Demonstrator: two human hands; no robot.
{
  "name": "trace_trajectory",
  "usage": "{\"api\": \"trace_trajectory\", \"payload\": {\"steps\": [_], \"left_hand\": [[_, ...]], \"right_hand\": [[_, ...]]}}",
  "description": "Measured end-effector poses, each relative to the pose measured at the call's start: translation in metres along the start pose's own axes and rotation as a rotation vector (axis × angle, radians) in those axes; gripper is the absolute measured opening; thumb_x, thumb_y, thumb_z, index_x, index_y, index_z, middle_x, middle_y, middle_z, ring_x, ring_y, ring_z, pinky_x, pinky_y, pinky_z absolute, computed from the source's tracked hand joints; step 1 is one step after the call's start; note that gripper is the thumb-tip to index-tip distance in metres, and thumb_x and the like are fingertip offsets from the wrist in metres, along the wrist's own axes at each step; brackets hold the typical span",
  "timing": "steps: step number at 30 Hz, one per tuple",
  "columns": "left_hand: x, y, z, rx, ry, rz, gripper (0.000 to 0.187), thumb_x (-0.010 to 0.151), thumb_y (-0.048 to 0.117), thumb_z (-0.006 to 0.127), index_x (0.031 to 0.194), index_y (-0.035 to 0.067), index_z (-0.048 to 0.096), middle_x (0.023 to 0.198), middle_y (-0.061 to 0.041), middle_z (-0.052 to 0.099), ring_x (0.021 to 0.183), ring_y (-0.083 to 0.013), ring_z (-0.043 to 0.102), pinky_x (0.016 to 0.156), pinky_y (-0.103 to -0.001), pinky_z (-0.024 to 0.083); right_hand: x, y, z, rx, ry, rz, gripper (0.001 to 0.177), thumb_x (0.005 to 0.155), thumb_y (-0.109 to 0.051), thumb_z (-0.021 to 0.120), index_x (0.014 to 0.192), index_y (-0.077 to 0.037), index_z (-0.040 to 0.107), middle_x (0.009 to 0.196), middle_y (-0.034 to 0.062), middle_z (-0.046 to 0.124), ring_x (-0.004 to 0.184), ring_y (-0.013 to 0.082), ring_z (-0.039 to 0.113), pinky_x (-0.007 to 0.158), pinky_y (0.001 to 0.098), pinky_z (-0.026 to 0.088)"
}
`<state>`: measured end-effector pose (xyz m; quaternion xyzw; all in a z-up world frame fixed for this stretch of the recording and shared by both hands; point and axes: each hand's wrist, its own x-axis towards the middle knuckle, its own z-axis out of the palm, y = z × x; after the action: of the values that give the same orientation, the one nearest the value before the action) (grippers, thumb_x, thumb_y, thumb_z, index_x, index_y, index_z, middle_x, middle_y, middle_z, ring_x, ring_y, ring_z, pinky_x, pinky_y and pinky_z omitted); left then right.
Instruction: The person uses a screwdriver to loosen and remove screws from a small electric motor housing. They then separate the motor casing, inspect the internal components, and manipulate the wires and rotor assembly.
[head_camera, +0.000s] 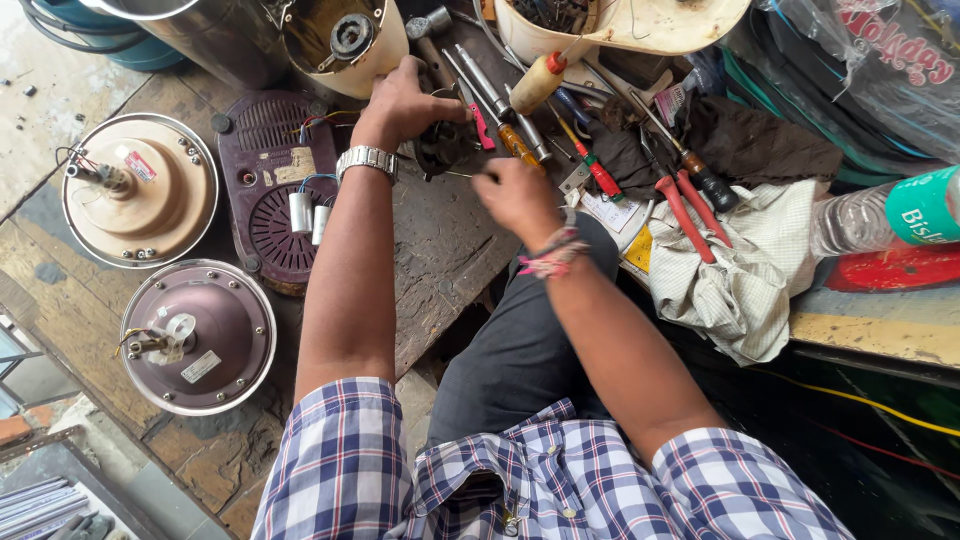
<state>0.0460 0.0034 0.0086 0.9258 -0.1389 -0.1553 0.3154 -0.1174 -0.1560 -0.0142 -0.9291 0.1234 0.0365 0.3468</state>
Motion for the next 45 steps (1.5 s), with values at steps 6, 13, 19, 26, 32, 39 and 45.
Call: {"api": "trace_trajectory", "payload": {"steps": [6, 13, 19, 26, 32, 39, 45], "left_hand": [[-0.002, 0.003, -0.002, -0.007, -0.04, -0.043, 0.1, 0.061, 0.059, 0.088, 0.134, 0.0, 0.053, 0.133, -0.031, 0.058, 0.125, -0.0431, 0.057, 0.104, -0.045, 0.048], [-0.007, 0.013, 0.0, 0.066, -0.018, -0.079, 0.104, 0.058, 0.059, 0.088, 0.14, 0.009, 0.049, 0.138, -0.028, 0.054, 0.132, -0.0416, 0.05, 0.105, -0.052, 0.043], [-0.01, 0.003, 0.007, 0.038, 0.025, -0.03, 0.105, 0.057, 0.058, 0.09, 0.142, 0.012, 0.048, 0.139, -0.024, 0.053, 0.134, -0.0396, 0.046, 0.105, -0.055, 0.042], [-0.032, -0.004, 0.016, 0.022, 0.114, 0.049, 0.105, 0.057, 0.055, 0.091, 0.143, 0.014, 0.048, 0.146, -0.012, 0.053, 0.14, -0.0346, 0.04, 0.106, -0.06, 0.036], [-0.056, -0.017, 0.025, 0.041, 0.264, 0.171, 0.11, 0.057, 0.053, 0.094, 0.146, 0.013, 0.044, 0.143, -0.015, 0.051, 0.142, -0.0377, 0.037, 0.111, -0.06, 0.031], [-0.099, -0.044, 0.033, -0.026, 0.42, 0.376, 0.104, 0.07, 0.048, 0.092, 0.152, 0.012, 0.04, 0.152, -0.015, 0.048, 0.154, -0.0377, 0.029, 0.127, -0.051, 0.029], [-0.099, -0.056, 0.011, -0.176, 0.218, 0.399, 0.101, 0.075, 0.036, 0.086, 0.159, 0.011, 0.035, 0.16, -0.014, 0.048, 0.159, -0.0381, 0.024, 0.13, -0.049, 0.026]], "right_hand": [[-0.005, 0.063, -0.072, -0.108, 0.271, -0.005, 0.027, 0.092, -0.035, 0.071, 0.095, -0.009, 0.078, 0.084, 0.0201, 0.072, 0.079, 0.0399, 0.071, 0.071, 0.0498, 0.056], [0.006, 0.066, -0.086, -0.194, 0.318, -0.007, 0.024, 0.091, -0.031, 0.075, 0.101, -0.009, 0.078, 0.085, 0.0186, 0.074, 0.079, 0.0386, 0.072, 0.071, 0.0484, 0.055], [0.003, 0.058, -0.093, -0.042, 0.485, -0.189, 0.015, 0.097, -0.019, 0.073, 0.104, -0.006, 0.079, 0.092, 0.0187, 0.075, 0.084, 0.0361, 0.073, 0.074, 0.0438, 0.057], [0.04, 0.012, -0.051, 0.6, 0.354, -0.086, 0.017, 0.093, -0.012, 0.074, 0.107, -0.003, 0.078, 0.089, 0.0127, 0.075, 0.069, 0.02, 0.07, 0.067, 0.0343, 0.054], [0.023, 0.0, 0.003, 0.433, 0.395, -0.299, 0.024, 0.093, -0.013, 0.075, 0.114, -0.002, 0.072, 0.101, 0.0127, 0.074, 0.083, 0.0204, 0.071, 0.077, 0.0344, 0.058], [0.01, -0.007, 0.0, 0.246, 0.102, -0.151, 0.047, 0.095, -0.042, 0.074, 0.122, -0.003, 0.07, 0.108, 0.0167, 0.075, 0.099, 0.0291, 0.074, 0.087, 0.0394, 0.057], [0.009, -0.002, 0.015, 0.221, -0.098, -0.143, 0.093, 0.083, -0.064, 0.076, 0.145, -0.001, 0.047, 0.131, 0.0255, 0.065, 0.126, 0.036, 0.063, 0.103, 0.0432, 0.05]]}}
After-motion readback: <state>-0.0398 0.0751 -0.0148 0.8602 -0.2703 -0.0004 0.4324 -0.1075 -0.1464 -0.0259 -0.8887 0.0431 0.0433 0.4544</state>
